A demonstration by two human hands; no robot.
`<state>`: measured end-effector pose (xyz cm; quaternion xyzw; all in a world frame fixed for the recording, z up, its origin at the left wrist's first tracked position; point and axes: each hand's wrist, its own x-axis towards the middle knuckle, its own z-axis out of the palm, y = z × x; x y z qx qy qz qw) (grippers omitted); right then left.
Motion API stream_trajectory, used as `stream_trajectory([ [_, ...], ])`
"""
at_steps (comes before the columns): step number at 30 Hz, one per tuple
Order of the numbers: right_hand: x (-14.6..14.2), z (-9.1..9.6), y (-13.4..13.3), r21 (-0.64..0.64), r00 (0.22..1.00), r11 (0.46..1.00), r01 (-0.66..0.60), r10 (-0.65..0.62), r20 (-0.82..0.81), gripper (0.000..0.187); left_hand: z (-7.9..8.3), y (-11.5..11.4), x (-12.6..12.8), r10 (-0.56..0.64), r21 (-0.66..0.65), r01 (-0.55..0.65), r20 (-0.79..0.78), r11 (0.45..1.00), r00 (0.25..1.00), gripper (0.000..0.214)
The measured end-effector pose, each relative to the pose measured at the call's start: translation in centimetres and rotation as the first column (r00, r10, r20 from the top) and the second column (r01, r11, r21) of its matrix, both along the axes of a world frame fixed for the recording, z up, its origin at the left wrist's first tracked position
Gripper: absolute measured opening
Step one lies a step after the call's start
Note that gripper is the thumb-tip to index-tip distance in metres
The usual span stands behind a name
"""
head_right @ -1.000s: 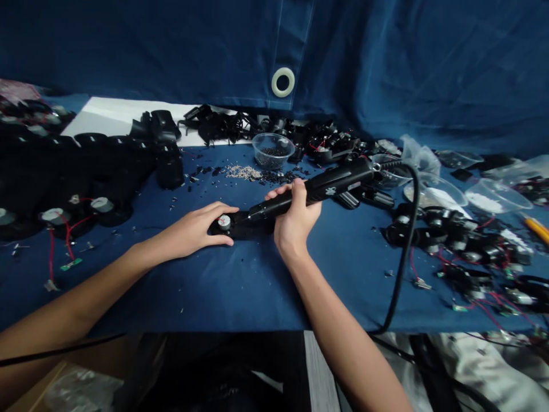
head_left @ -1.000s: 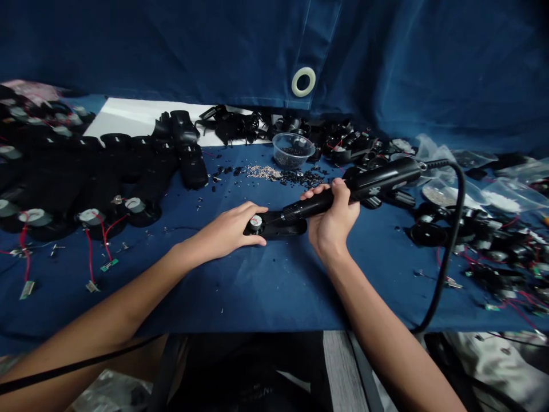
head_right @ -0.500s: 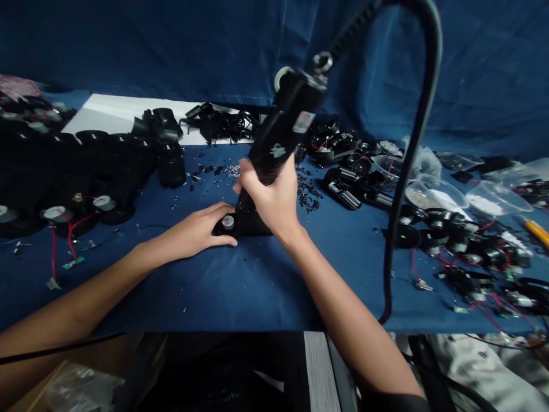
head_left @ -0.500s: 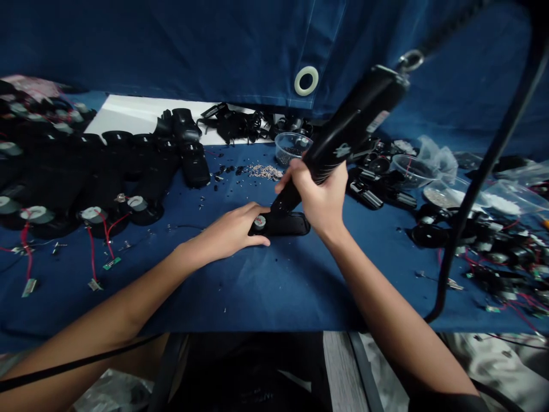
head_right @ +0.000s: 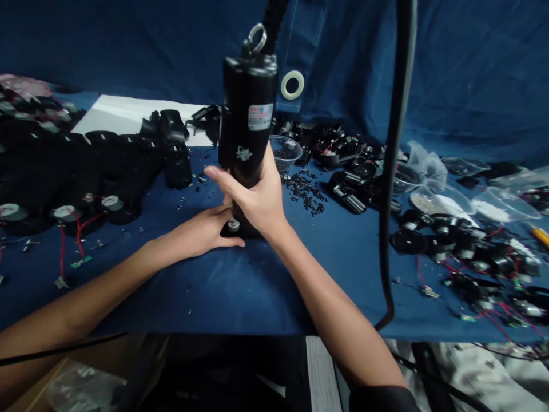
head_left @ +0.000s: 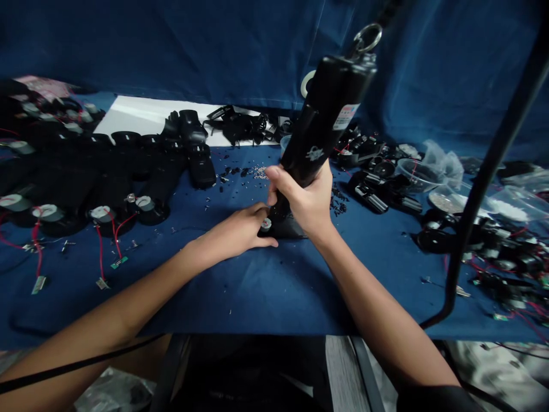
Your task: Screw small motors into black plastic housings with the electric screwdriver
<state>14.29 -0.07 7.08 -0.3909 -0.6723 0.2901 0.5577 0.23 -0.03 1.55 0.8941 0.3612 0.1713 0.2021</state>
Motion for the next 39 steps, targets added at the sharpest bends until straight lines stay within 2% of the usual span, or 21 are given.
stream_trajectory([
  [8,-0.14,-0.54,0.11,-0.028,0.998,0.999,0.028,-0.03,-0.056,0.041,-0.12,-0.03,0.12,0.007,0.029,-0.006,-0.02,1.0,1.0,0.06],
  [17,-0.26,-0.04,-0.24,-0.052,0.99,0.997,0.056,-0.062,-0.129,0.039,-0.26,0.04,0.09,0.0,0.007,0.0,-0.01,1.0,1.0,0.061],
  [29,-0.2,-0.19,0.01,-0.046,0.98,0.999,-0.009,0.0,-0.197,0.039,-0.06,-0.05,0.22,0.003,0.014,-0.003,-0.014,1.0,1.0,0.062],
  [33,-0.09,-0.18,0.14,-0.075,0.983,0.997,0.006,-0.019,-0.182,0.041,-0.03,-0.04,0.24,-0.001,0.014,0.001,-0.007,1.0,1.0,0.062],
  [39,0.04,-0.03,0.33,-0.08,0.981,0.996,-0.036,0.02,-0.195,0.037,0.16,0.05,0.21,0.001,-0.009,-0.001,0.003,1.0,1.0,0.058],
])
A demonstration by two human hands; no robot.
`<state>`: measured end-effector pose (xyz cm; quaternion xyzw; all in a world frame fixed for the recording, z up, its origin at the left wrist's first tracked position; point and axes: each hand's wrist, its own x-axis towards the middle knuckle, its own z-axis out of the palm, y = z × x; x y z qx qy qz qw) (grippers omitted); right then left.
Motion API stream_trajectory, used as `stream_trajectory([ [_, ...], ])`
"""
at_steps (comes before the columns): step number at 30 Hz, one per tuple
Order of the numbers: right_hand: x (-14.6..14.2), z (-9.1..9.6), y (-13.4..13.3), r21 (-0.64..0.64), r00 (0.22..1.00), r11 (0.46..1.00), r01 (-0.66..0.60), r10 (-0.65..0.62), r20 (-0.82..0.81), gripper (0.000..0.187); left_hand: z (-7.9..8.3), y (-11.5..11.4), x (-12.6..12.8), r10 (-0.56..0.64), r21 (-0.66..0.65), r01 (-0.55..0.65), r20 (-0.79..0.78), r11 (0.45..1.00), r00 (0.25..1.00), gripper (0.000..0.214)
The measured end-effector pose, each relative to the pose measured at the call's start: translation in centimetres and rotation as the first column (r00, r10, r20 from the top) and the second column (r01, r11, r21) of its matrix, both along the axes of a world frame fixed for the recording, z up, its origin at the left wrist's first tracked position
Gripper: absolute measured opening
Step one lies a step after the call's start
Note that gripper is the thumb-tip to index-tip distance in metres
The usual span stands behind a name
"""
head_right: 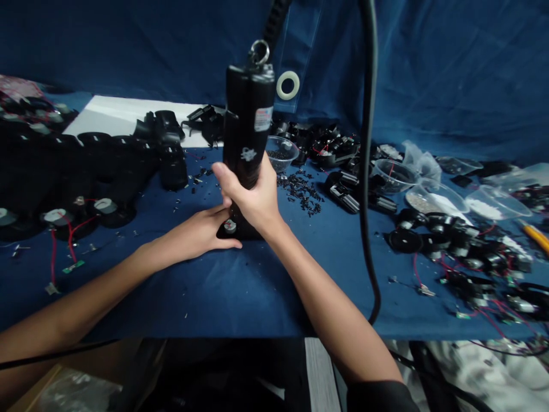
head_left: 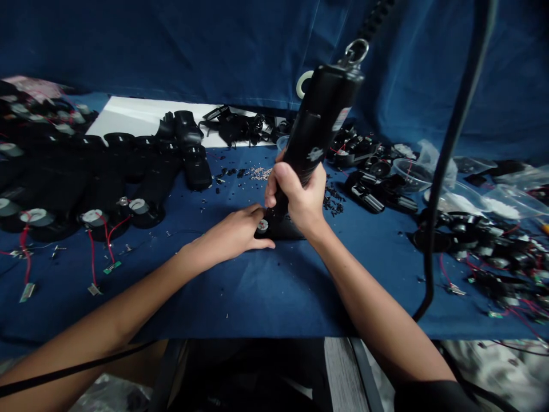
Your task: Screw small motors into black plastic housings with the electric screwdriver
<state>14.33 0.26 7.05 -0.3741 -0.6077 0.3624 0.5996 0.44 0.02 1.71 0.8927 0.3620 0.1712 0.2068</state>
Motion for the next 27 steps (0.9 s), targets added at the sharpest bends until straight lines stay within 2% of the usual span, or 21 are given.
stream_trajectory([
  [5,0.8,0.8,-0.1,0.001,0.996,0.998,-0.066,0.066,0.062,0.031,0.1,0.0,-0.1,0.012,-0.019,-0.011,0.019,1.0,1.0,0.052],
  [8,2.3,1.6,-0.2,-0.016,0.965,0.986,-0.166,0.166,0.204,0.027,0.2,-0.1,-0.1,0.003,-0.019,-0.003,0.028,1.0,1.0,0.049],
  [12,4.2,2.3,-0.4,-0.131,0.827,0.964,-0.231,0.266,0.495,0.026,0.2,-0.2,-0.2,0.002,-0.024,-0.001,0.035,1.0,0.999,0.053],
  [14,4.7,2.3,-0.6,-0.215,0.747,0.943,-0.254,0.332,0.576,0.028,0.1,-0.2,-0.3,-0.001,-0.023,0.003,0.05,1.0,0.999,0.055],
  [18,5.2,2.4,-1.0,-0.419,0.664,0.85,-0.319,0.516,0.541,0.026,0.1,-0.3,-0.4,-0.004,-0.076,0.008,0.055,0.997,0.998,0.048],
  [20,5.4,2.4,-1.2,-0.444,0.645,0.831,-0.336,0.546,0.535,0.025,0.2,-0.2,-0.4,0.002,-0.099,0.003,0.046,0.995,0.999,0.046],
  [24,5.9,2.3,-1.6,-0.362,0.656,0.873,-0.327,0.485,0.579,0.019,0.5,-0.3,-0.3,0.011,-0.106,-0.007,0.034,0.994,0.999,0.047],
  [27,6.7,2.2,-1.8,-0.339,0.765,0.898,-0.281,0.423,0.485,0.017,0.5,-0.5,-0.3,-0.008,-0.091,0.014,0.065,0.996,0.998,0.047],
])
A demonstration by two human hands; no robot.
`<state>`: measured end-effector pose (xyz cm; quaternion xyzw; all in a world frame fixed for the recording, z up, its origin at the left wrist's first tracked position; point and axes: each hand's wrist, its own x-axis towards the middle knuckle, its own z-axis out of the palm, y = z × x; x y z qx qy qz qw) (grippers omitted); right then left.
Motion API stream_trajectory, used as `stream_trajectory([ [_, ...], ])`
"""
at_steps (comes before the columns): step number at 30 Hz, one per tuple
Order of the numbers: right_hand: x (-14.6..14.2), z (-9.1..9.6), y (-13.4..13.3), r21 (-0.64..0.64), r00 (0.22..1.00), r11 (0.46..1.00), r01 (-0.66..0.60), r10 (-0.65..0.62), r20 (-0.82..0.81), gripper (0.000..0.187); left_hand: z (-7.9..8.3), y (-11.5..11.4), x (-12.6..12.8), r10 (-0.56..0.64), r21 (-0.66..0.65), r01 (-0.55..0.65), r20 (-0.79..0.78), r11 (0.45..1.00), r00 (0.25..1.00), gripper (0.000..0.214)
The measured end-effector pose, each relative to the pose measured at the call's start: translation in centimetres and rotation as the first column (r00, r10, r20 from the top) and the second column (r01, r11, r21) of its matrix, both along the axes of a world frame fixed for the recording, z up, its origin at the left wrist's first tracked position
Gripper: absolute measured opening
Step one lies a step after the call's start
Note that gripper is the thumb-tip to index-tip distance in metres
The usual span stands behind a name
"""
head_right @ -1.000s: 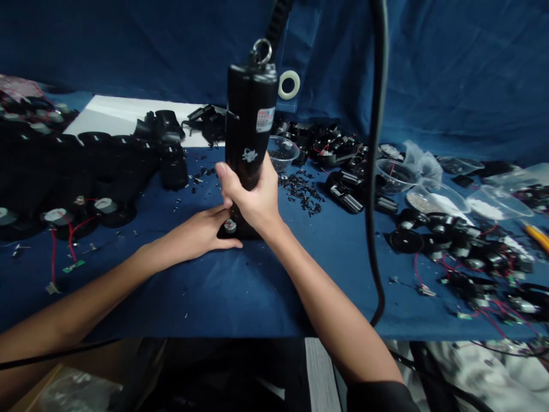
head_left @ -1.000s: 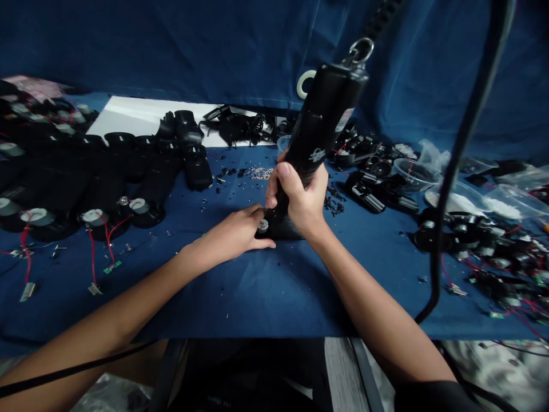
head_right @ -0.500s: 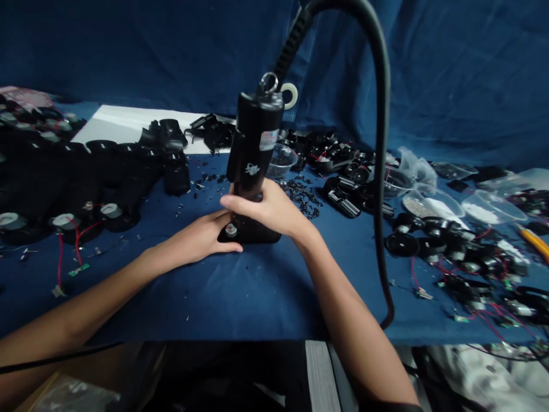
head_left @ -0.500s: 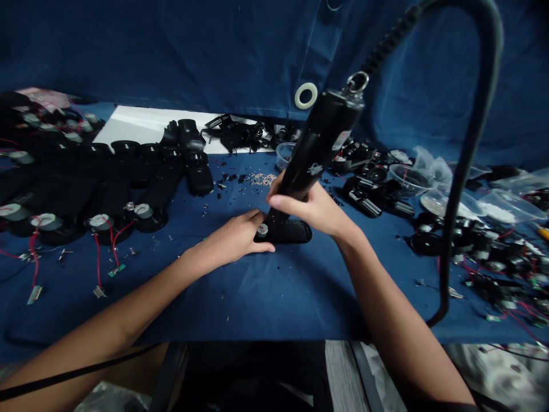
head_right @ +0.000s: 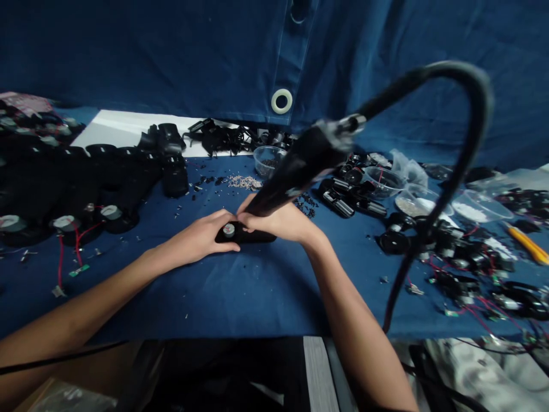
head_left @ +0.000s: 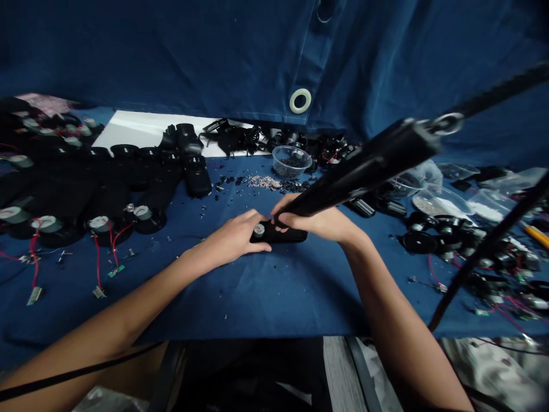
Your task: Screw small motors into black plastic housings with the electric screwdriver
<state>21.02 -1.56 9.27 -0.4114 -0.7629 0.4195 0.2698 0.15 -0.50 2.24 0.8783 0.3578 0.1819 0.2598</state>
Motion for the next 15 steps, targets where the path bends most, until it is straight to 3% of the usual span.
stream_trajectory([
  [3,1.4,-0.2,-0.4,-0.096,0.952,0.985,0.141,-0.161,-0.261,0.022,0.0,-0.3,-0.1,0.005,0.002,-0.005,0.025,1.0,1.0,0.052],
  [6,3.4,-1.3,-1.1,-0.27,0.822,0.913,0.305,-0.395,-0.41,0.03,-0.1,-0.4,-0.5,0.013,0.013,-0.013,0.011,1.0,1.0,0.055],
  [11,6.1,-4.2,-3.3,-0.514,0.64,0.702,0.493,-0.693,-0.333,0.034,-0.1,0.2,-1.1,-0.019,0.056,0.022,-0.065,0.998,0.998,0.058],
  [15,6.8,-5.5,-4.5,-0.59,0.626,0.607,0.533,-0.752,-0.208,0.039,0.0,0.4,-1.0,-0.018,0.066,0.027,-0.123,0.997,0.992,0.06],
])
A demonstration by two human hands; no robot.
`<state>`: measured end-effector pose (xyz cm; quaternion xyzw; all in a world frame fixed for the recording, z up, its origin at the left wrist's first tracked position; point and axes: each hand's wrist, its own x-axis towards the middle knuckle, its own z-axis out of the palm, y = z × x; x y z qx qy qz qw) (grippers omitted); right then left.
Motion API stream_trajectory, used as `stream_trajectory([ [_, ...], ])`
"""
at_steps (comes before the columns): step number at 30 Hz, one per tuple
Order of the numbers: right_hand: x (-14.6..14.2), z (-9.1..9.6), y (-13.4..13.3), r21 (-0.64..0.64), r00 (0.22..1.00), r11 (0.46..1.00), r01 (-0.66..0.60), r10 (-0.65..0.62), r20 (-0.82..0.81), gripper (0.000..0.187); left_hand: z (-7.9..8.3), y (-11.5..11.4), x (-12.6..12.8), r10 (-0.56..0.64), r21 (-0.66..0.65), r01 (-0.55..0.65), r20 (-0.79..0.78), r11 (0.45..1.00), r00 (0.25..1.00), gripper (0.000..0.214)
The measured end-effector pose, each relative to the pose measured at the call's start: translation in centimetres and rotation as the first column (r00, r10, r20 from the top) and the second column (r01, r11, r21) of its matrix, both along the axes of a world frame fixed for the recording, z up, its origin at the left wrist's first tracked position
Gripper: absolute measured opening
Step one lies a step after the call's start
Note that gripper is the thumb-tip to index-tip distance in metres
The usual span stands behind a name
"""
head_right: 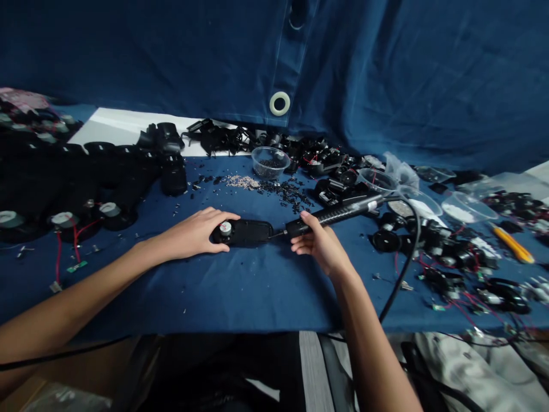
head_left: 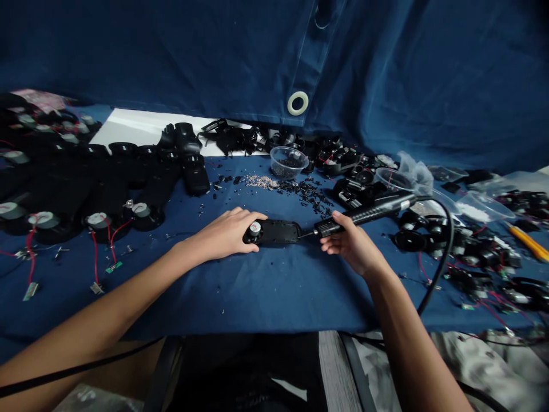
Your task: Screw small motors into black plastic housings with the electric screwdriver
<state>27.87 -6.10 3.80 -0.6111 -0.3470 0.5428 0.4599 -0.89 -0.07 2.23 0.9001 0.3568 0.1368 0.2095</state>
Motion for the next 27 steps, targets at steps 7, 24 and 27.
stream_trajectory([
  [7,-0.2,-0.6,-0.1,-0.097,0.994,0.991,0.087,-0.093,-0.059,0.039,0.3,-0.4,-1.9,0.094,0.031,-0.093,-0.024,0.995,0.995,0.057],
  [24,-1.4,-1.1,-1.3,-0.276,0.818,0.923,-0.27,0.371,0.44,0.051,3.0,-1.5,-1.1,0.312,-0.292,-0.164,0.591,0.942,0.744,0.076],
  [27,-2.2,0.0,-1.7,0.19,0.671,0.933,-0.307,0.071,0.738,0.041,3.2,-1.6,-0.8,0.346,-0.347,-0.159,0.586,0.924,0.733,0.073],
])
